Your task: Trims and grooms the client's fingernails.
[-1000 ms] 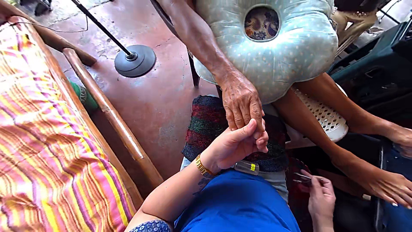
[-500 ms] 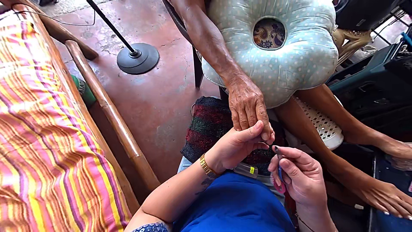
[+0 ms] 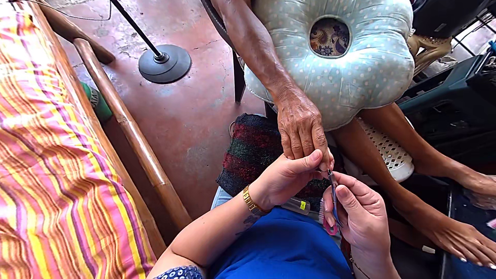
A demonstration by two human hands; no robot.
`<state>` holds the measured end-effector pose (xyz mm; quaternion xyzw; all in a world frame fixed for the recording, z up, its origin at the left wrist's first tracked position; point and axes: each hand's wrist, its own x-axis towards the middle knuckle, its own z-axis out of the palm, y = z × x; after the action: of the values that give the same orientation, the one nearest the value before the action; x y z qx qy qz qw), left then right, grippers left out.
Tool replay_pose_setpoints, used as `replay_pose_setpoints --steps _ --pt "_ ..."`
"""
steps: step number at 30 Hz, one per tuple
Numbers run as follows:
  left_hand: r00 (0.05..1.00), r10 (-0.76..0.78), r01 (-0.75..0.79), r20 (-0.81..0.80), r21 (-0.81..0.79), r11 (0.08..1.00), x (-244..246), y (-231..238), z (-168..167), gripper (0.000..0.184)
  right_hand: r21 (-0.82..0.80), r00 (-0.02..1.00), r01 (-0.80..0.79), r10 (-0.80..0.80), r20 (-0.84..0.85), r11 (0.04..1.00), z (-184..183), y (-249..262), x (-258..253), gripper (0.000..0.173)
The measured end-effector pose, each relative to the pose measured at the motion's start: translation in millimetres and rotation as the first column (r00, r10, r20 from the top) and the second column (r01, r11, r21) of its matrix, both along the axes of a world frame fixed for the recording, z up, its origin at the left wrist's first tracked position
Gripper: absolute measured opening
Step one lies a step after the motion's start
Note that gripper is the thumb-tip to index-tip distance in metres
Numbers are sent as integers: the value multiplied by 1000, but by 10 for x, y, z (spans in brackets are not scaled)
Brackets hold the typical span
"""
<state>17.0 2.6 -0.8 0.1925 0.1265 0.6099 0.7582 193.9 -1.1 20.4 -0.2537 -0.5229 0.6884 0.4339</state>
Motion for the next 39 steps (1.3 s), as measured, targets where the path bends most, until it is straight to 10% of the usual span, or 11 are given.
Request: replay_pose_setpoints --steps 39 --pt "1000 28 -28 -9 -8 1000 5 -26 -15 13 -16 1000 -7 7 19 1000 22 -19 -23 27"
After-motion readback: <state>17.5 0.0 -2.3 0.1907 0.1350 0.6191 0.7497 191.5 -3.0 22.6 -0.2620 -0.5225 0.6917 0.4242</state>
